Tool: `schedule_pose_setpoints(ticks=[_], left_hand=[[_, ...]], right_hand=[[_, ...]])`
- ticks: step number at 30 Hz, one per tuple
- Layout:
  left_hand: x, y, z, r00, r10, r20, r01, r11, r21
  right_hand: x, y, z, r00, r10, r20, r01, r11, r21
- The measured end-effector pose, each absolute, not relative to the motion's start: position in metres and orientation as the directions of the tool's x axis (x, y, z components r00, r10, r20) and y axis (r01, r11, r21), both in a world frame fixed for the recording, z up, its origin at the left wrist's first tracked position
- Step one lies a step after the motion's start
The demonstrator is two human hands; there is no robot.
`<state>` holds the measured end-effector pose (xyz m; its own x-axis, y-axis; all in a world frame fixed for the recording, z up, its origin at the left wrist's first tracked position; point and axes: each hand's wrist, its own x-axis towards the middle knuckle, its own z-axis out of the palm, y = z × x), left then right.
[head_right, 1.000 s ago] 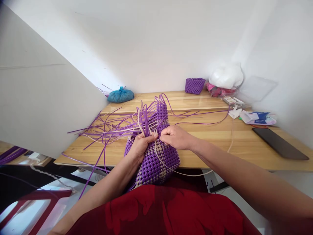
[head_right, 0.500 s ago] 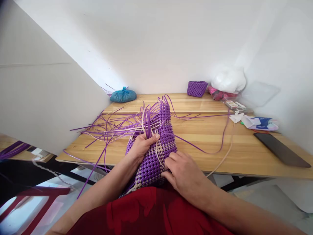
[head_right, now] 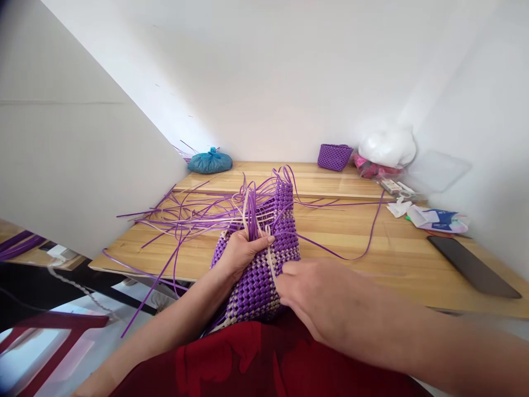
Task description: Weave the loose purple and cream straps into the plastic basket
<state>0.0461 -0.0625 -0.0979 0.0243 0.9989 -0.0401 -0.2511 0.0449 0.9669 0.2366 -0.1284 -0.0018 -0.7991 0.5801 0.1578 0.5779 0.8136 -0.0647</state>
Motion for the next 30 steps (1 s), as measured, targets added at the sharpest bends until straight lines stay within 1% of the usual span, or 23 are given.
schedule_pose_setpoints(ticks=[2,3,6,8,14,17,19,22,23,25,27,30], left_hand=[[0.046,-0.064,-0.096,0.042,0.998,-0.04,-0.263,0.05,0.964],[0.046,-0.064,-0.096,0.057,0.997,-0.045,-0.276,0.059,0.959],[0.045,-0.065,-0.096,0.093,0.993,-0.073,-0.314,0.099,0.944],[0.044,-0.066,-0.097,0.102,0.991,-0.092,-0.331,0.121,0.936],[0.043,-0.066,-0.099,0.129,0.981,-0.144,-0.447,0.187,0.875],[0.042,-0.068,-0.098,0.157,0.979,-0.132,-0.433,0.189,0.881],[0.042,-0.068,-0.097,0.158,0.98,-0.121,-0.41,0.176,0.895],[0.044,-0.069,-0.096,0.169,0.979,-0.116,-0.404,0.176,0.898],[0.045,-0.069,-0.096,0.167,0.979,-0.121,-0.405,0.18,0.897],[0.046,-0.069,-0.095,0.15,0.98,-0.134,-0.412,0.185,0.892],[0.046,-0.069,-0.096,0.135,0.98,-0.144,-0.423,0.188,0.886],[0.045,-0.068,-0.096,0.158,0.977,-0.141,-0.422,0.197,0.885]], right_hand=[[0.227,-0.116,0.006,-0.807,0.577,0.127,0.569,0.817,-0.092],[0.223,-0.106,0.009,-0.793,0.593,0.138,0.59,0.804,-0.071],[0.214,-0.067,0.013,-0.719,0.666,0.201,0.686,0.727,0.045],[0.21,-0.047,0.011,-0.704,0.682,0.198,0.706,0.704,0.081],[0.203,-0.036,0.002,-0.746,0.651,0.142,0.663,0.746,0.067],[0.205,-0.032,0.007,-0.767,0.631,0.116,0.64,0.766,0.063],[0.208,-0.026,0.014,-0.775,0.614,0.15,0.629,0.772,0.09],[0.214,-0.017,0.022,-0.759,0.59,0.275,0.64,0.754,0.149],[0.215,-0.016,0.022,-0.758,0.582,0.295,0.639,0.754,0.154],[0.215,-0.018,0.021,-0.772,0.569,0.282,0.618,0.775,0.129],[0.213,-0.024,0.018,-0.795,0.558,0.236,0.587,0.806,0.071],[0.212,-0.034,0.017,-0.814,0.557,0.166,0.564,0.825,0.0]])
